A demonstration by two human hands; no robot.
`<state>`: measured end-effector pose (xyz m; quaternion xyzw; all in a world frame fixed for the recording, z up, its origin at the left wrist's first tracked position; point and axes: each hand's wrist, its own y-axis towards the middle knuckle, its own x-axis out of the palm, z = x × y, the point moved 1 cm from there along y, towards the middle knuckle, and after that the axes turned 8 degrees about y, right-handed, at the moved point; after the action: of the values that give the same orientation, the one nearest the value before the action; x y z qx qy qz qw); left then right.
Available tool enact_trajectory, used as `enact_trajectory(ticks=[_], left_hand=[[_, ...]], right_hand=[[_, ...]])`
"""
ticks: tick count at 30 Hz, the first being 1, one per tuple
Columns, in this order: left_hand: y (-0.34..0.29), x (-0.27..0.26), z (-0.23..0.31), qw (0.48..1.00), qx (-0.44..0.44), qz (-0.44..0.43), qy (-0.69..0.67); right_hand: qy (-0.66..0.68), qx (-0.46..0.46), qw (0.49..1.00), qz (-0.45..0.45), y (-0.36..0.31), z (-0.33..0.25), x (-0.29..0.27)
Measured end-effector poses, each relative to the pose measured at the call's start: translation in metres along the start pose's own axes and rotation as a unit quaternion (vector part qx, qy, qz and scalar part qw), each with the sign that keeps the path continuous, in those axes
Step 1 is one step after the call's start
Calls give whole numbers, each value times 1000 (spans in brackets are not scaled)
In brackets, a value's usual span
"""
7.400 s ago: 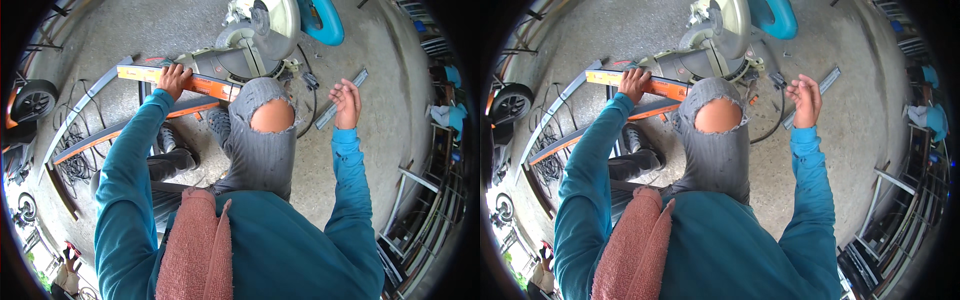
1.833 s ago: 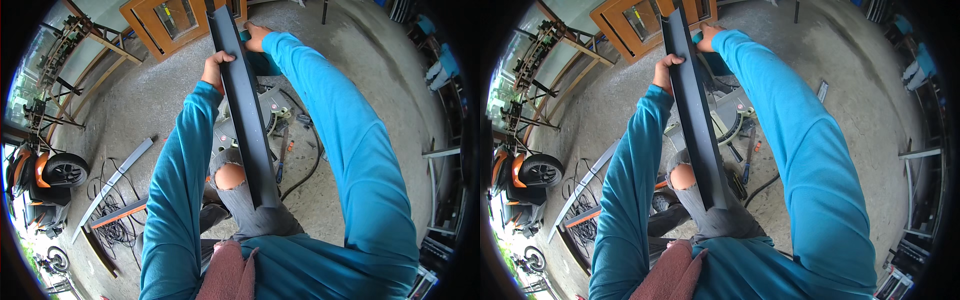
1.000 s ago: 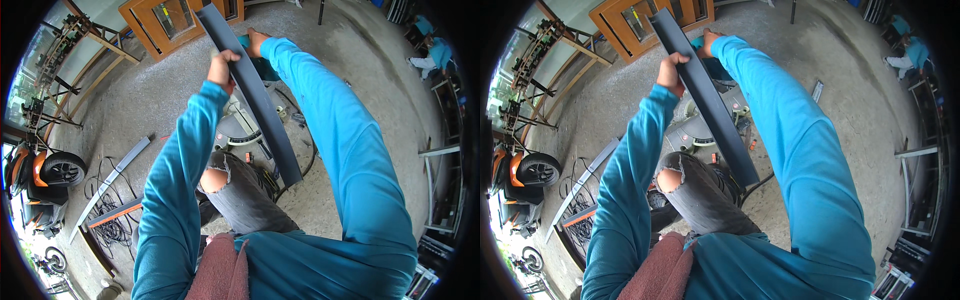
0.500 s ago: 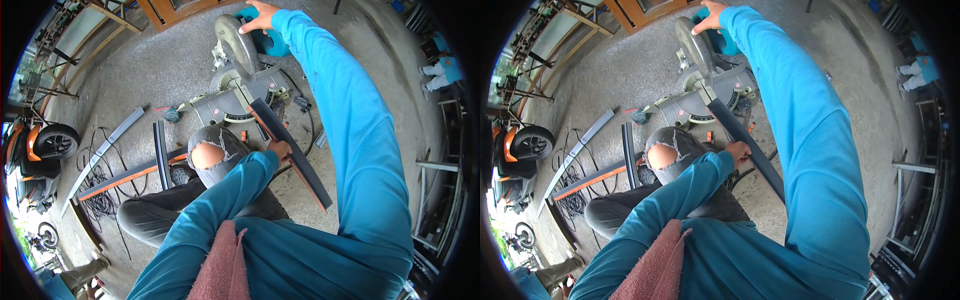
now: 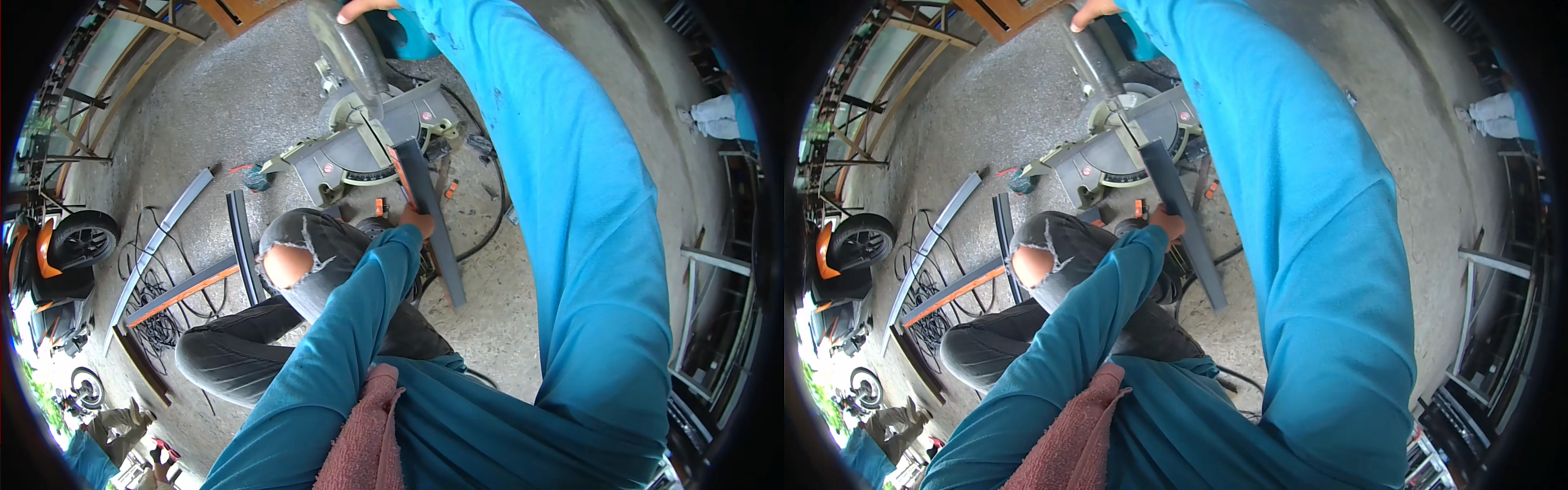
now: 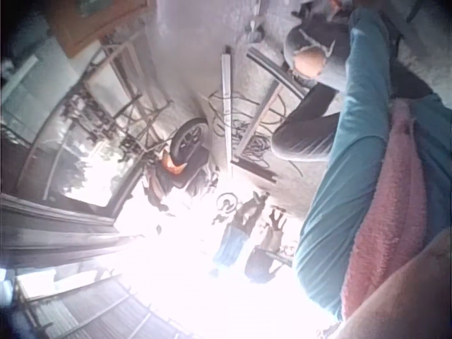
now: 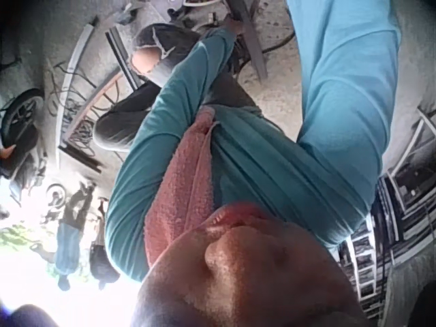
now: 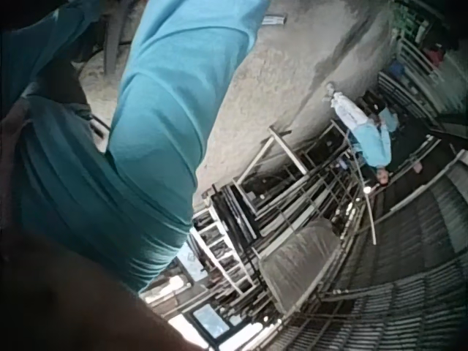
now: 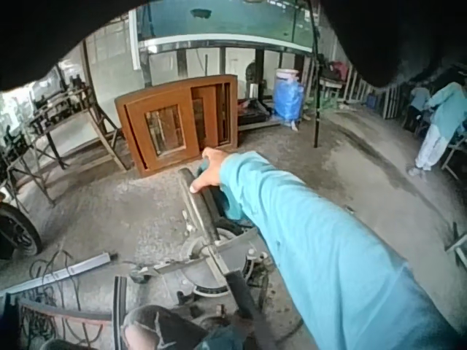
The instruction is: Cutting metal pieces using a miter saw.
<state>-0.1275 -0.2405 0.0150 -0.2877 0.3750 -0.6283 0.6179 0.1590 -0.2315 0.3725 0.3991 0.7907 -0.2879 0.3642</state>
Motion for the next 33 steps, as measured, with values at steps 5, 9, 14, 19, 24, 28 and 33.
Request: enact_trajectory(ticks=[5, 9, 14, 19, 24, 28, 33], left_hand=[[8, -17, 2, 999, -12, 16, -51], [1, -24, 16, 998, -22, 12, -57], [-17, -15, 32, 998, -39, -39, -30], [-31, -12, 38, 995, -53, -67, -50], [-33, -13, 41, 998, -26, -62, -20], [-35, -13, 44, 998, -26, -59, -28], [-36, -13, 50, 995, -26, -89, -48]], right_hand=[[1, -21, 999, 36, 4, 6, 1], [10, -21, 1000, -2, 3, 7, 3], [12, -19, 1000, 8, -12, 6, 4], [1, -12, 1000, 25, -28, 7, 7], [22, -13, 1000, 8, -36, 8, 8], [25, 11, 1000, -1, -43, 9, 10], [14, 23, 1000, 16, -49, 14, 13]])
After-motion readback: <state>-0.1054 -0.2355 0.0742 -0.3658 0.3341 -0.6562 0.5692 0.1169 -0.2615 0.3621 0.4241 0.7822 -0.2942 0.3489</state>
